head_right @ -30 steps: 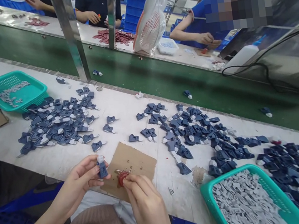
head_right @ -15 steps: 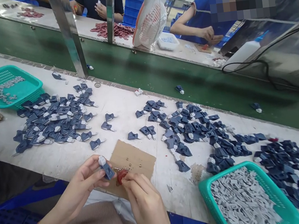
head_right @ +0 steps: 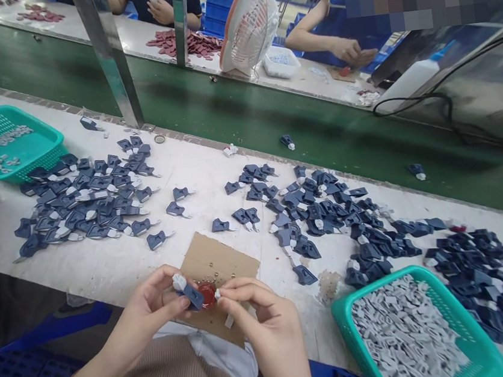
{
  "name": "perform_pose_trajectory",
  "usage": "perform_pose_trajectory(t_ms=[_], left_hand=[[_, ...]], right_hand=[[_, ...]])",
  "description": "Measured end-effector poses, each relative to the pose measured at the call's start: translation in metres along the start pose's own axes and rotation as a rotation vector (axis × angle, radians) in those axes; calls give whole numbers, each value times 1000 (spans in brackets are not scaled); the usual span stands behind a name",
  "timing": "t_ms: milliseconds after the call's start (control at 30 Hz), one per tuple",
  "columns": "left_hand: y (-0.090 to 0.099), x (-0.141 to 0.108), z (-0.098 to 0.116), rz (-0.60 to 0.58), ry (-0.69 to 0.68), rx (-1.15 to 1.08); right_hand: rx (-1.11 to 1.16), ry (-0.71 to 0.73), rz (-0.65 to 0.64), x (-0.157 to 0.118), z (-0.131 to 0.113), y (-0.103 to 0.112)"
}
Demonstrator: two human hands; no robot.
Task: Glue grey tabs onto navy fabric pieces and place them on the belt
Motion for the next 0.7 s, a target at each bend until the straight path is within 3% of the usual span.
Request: perform_pose_trajectory(t_ms=[100, 200, 500, 700], left_hand=[[-7, -1, -2, 2, -8, -8], [-13, -1, -3, -12, -11, -18], [-15, -2, -5, 4, -39, 47], [-20, -2, -4, -18, -39, 39]], right_hand=[[217, -128, -7, 1, 3, -2], [273, -172, -41, -1, 2, -9], [71, -8, -7, -5, -2, -10], [68, 56, 17, -8, -3, -12]])
Point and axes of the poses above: each hand's wrist, its own x-axis towards the middle knuckle, its own y-axis out of the back of the hand, z = x × y, the point moved 4 cm from there along x, towards the middle knuckle, and after that the axes turned 1 degree about -y, right-handed, at the moved point
